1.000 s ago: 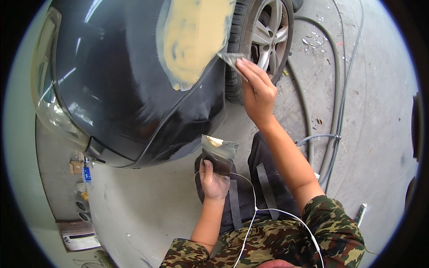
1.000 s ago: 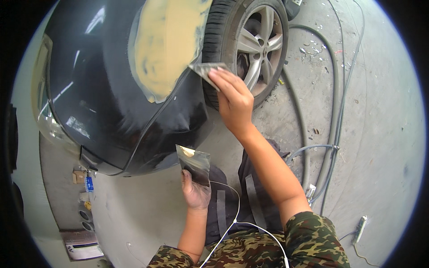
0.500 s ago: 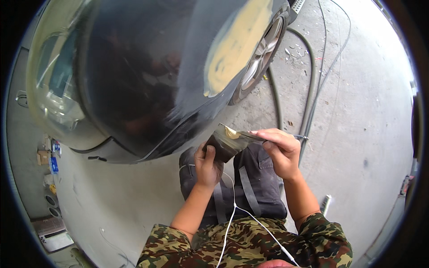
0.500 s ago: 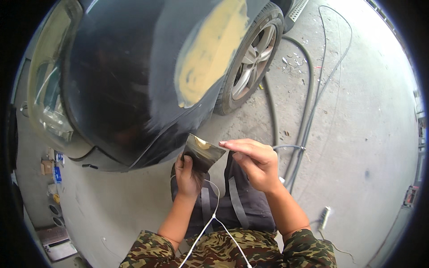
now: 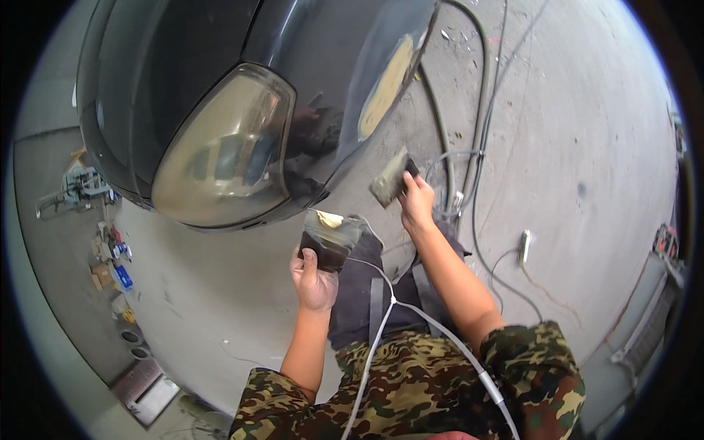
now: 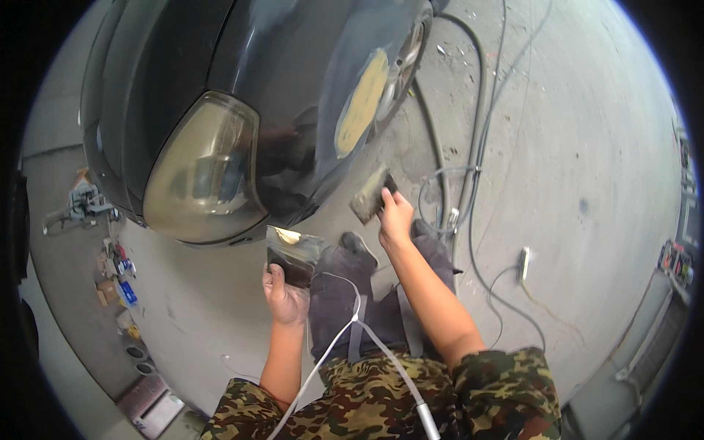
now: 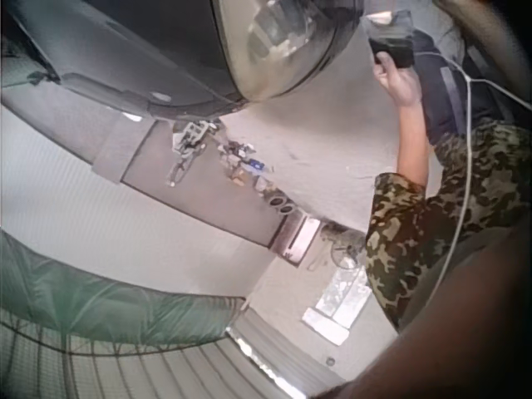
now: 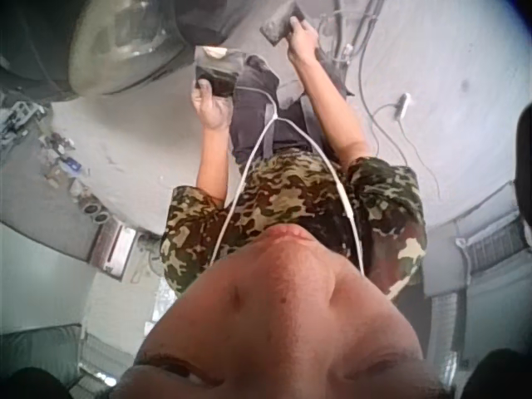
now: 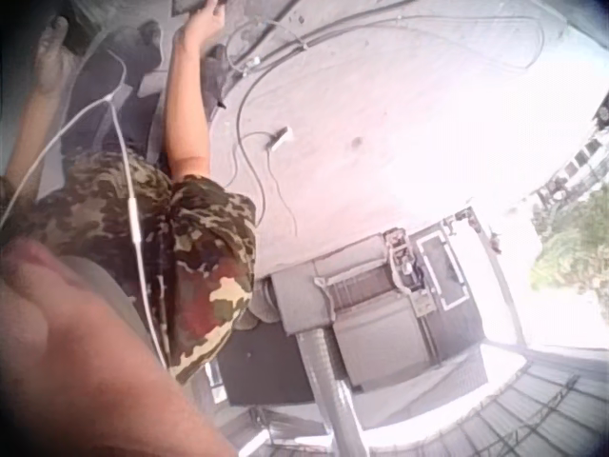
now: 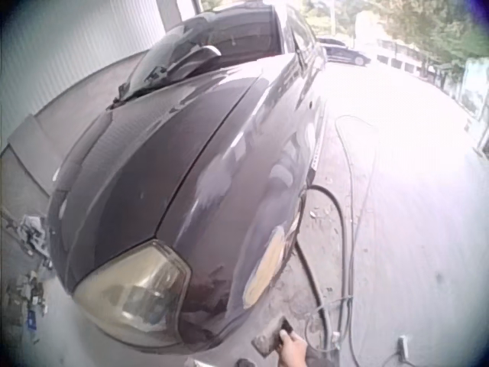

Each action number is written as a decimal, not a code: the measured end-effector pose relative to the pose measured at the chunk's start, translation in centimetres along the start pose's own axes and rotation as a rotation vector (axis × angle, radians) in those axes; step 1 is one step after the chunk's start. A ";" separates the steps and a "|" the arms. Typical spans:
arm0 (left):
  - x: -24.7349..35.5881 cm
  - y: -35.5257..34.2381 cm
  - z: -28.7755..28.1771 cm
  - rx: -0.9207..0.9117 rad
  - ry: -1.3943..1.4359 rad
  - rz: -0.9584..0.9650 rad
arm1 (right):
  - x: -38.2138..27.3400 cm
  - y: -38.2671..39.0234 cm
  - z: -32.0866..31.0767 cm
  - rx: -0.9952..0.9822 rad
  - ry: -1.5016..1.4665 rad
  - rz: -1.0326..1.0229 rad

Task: The person applies body filler to the front fender and rear quarter panel of a dark gray car using a putty knife and a mixing board. They spread the filler in smooth strokes, occasionally scrape excess material, and move around the vehicle to reach different areas.

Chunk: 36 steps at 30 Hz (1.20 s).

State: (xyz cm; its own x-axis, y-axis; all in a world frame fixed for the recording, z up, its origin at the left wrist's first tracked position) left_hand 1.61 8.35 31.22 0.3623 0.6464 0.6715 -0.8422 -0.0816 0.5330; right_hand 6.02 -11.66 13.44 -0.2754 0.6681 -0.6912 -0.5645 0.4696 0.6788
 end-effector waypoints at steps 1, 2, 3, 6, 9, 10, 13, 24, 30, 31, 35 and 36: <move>1.7 0.1 -0.5 -0.149 -0.073 0.024 | 0.8 0.3 1.1 0.053 -0.013 0.001; 2.6 0.9 -1.3 -0.138 -0.080 0.023 | 1.3 0.2 2.2 0.030 -0.048 -0.047; 3.7 1.0 -2.2 -0.157 -0.078 0.033 | 2.0 0.3 3.4 0.062 -0.108 -0.053; 6.5 0.7 -4.9 -0.127 -0.061 0.030 | 3.2 0.1 7.3 0.154 -0.020 -0.215; 10.0 0.3 -7.2 -0.113 -0.030 -0.004 | 4.1 0.2 11.1 0.129 -0.036 -0.298; 10.6 0.5 -7.6 -0.130 -0.036 -0.025 | 4.3 0.1 11.4 0.146 -0.059 -0.251; 10.9 0.3 -8.0 -0.116 -0.023 -0.051 | 3.9 -1.2 11.6 0.282 -0.104 -0.260; 9.6 -0.9 -7.7 -0.134 -0.022 -0.103 | 2.0 -5.1 8.3 0.249 -0.195 -0.055; 8.9 -1.9 -7.4 -0.213 -0.072 -0.165 | 2.3 -2.4 4.9 0.181 0.018 -0.199; 9.2 -2.0 -7.1 -0.261 -0.077 -0.169 | 2.4 -1.6 4.2 0.199 0.050 -0.216; 10.7 -2.0 -5.4 -0.339 -0.056 -0.131 | 1.6 1.5 1.9 0.190 -0.021 -0.169; 11.1 -1.9 -4.8 -0.349 -0.049 -0.156 | 0.5 3.0 2.0 0.129 -0.107 -0.175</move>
State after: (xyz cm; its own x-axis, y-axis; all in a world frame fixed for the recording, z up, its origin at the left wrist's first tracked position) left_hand 5.30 19.28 35.18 0.5083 0.5929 0.6246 -0.8577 0.2838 0.4287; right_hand 5.74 -8.80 15.64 -0.0943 0.6241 -0.7756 -0.4908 0.6487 0.5816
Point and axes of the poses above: each hand's wrist, its own y-axis away from the middle knuckle, its own z-axis out of the palm, x = y × z, the point moved 3 cm from there along -y, towards the middle knuckle, and after that the axes turned 8 degrees about -z, right-handed, at the moved point
